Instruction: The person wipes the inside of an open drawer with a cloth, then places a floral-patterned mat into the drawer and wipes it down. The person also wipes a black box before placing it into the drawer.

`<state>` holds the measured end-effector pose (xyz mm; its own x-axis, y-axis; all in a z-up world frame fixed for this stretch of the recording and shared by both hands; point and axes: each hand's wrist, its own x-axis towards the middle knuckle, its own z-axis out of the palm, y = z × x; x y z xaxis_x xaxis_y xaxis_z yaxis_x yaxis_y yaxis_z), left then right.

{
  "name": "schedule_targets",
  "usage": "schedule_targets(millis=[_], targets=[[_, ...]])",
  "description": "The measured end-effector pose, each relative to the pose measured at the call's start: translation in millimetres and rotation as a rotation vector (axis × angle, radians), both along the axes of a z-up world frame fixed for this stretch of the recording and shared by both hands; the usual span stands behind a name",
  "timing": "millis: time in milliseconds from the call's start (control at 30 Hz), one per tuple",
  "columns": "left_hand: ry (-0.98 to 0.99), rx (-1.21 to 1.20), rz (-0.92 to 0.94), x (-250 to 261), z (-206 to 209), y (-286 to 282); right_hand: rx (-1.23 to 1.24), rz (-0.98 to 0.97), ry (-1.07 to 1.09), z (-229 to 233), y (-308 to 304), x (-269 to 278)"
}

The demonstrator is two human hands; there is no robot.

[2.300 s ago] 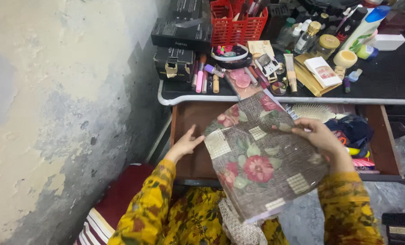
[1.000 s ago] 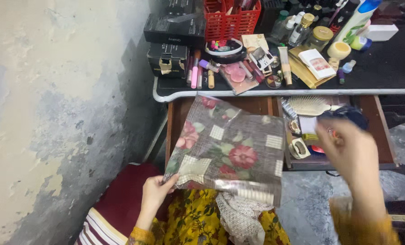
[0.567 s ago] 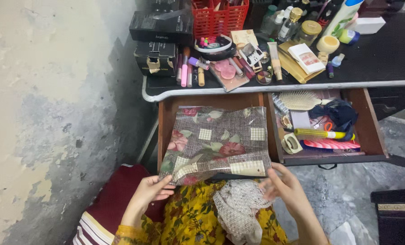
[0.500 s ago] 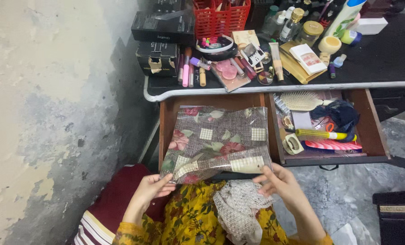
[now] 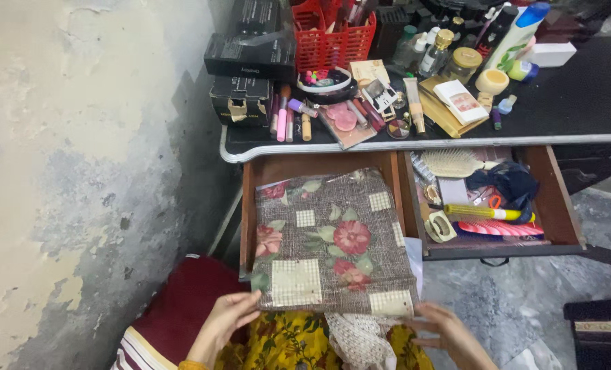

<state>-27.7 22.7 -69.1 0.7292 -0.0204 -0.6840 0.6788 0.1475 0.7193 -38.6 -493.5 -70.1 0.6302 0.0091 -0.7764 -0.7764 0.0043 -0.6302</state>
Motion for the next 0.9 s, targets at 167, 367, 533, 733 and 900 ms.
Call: schedule_targets(millis=[167, 367, 533, 733, 900], targets=[[-0.247, 0.043, 0.056, 11.7, -1.9, -15.6, -0.843, 0.055, -0.717, 34.0, 27.0, 30.0], [-0.195, -0.006, -0.111, 21.4, 22.1, -27.0, -1.118, 0.073, -0.485, 53.1, 53.0, 62.8], [-0.260, -0.139, -0.215, 38.6, 61.0, -42.5, -0.181, -0.234, -0.248, 6.6, 14.6, 38.4], [-0.627, 0.169, -0.171, -9.8, 141.8, -40.2, -0.044, -0.403, -0.649, 59.5, -10.7, -12.4], [-1.165, 0.558, -0.119, -20.0, 185.8, -16.4, 0.101, -0.471, -1.166, 146.5, 7.3, -1.0]])
